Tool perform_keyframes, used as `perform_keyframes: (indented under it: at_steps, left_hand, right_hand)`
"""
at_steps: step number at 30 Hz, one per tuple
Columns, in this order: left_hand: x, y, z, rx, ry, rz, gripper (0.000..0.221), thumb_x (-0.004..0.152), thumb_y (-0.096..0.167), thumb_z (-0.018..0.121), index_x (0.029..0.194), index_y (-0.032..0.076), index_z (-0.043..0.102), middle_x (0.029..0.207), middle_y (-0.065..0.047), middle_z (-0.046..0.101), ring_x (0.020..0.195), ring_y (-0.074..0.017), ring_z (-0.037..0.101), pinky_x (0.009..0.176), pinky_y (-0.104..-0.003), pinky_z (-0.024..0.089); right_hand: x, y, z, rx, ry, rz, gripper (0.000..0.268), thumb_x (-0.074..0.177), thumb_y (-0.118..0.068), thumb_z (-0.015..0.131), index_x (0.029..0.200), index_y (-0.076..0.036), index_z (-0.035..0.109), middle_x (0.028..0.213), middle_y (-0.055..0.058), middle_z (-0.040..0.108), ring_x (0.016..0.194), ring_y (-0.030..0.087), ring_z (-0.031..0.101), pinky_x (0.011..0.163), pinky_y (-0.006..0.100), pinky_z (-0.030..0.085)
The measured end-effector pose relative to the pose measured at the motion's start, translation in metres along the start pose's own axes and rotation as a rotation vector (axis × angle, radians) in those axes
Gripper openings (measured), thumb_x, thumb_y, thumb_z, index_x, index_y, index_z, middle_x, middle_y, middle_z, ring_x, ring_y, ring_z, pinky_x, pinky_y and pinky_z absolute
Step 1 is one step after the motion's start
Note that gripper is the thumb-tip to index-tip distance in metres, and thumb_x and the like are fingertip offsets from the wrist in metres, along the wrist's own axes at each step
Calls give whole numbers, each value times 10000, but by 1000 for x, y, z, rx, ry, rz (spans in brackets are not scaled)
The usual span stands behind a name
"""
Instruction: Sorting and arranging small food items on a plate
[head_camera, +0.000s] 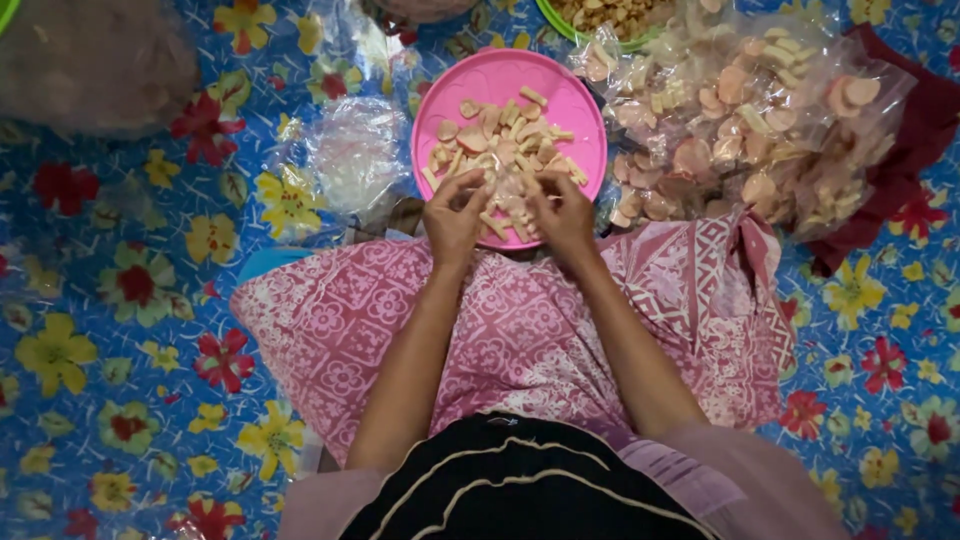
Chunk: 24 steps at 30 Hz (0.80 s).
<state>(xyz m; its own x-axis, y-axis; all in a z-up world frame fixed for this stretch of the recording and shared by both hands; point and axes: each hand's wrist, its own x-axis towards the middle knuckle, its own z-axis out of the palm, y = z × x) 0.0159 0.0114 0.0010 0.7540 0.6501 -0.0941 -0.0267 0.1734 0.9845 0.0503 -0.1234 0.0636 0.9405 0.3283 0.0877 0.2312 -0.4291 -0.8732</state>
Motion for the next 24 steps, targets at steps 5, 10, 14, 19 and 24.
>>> perform_keyframes:
  at_steps: [5, 10, 14, 19, 24]
  left_hand:
    - [-1, -6, 3, 124, -104, 77, 274, 676, 103, 821, 932, 110, 723, 825, -69, 665, 725, -172, 667, 611, -248, 563]
    - [-6, -5, 4, 185, -206, 123, 275, 682, 99, 813, 943, 118, 726, 802, -70, 666, 748, -182, 665, 635, -241, 551]
    - [-5, -7, 1, 263, -254, 192, 287, 676, 125, 819, 947, 153, 729, 805, -35, 672, 798, -173, 658, 703, -242, 537]
    - [-6, -7, -3, 284, -263, 196, 280, 694, 94, 802, 953, 167, 726, 821, -47, 667, 740, -197, 662, 611, -223, 543]
    - [-6, -10, -5, 284, -355, 183, 315, 701, 54, 773, 977, 195, 713, 855, -29, 653, 705, -208, 674, 581, -231, 542]
  right_hand:
    - [2, 78, -6, 177, 79, 133, 201, 856, -93, 658, 1053, -70, 627, 918, 130, 646, 834, 219, 632, 728, 328, 509]
    - [-2, 84, 0, 361, 74, 240, 211, 862, -147, 674, 1056, -68, 656, 966, 121, 640, 786, 165, 647, 680, 259, 542]
    - [0, 105, 9, 538, 47, 288, 259, 863, -97, 652, 1107, -27, 601, 878, 121, 612, 653, 158, 653, 531, 257, 577]
    - [-4, 78, 2, 485, 83, 225, 223, 855, -115, 677, 1061, -39, 639, 878, 110, 630, 734, 141, 637, 630, 245, 555]
    - [-5, 92, 4, 445, 61, 213, 212, 848, -130, 692, 1047, -60, 667, 858, 122, 656, 737, 147, 634, 650, 261, 544]
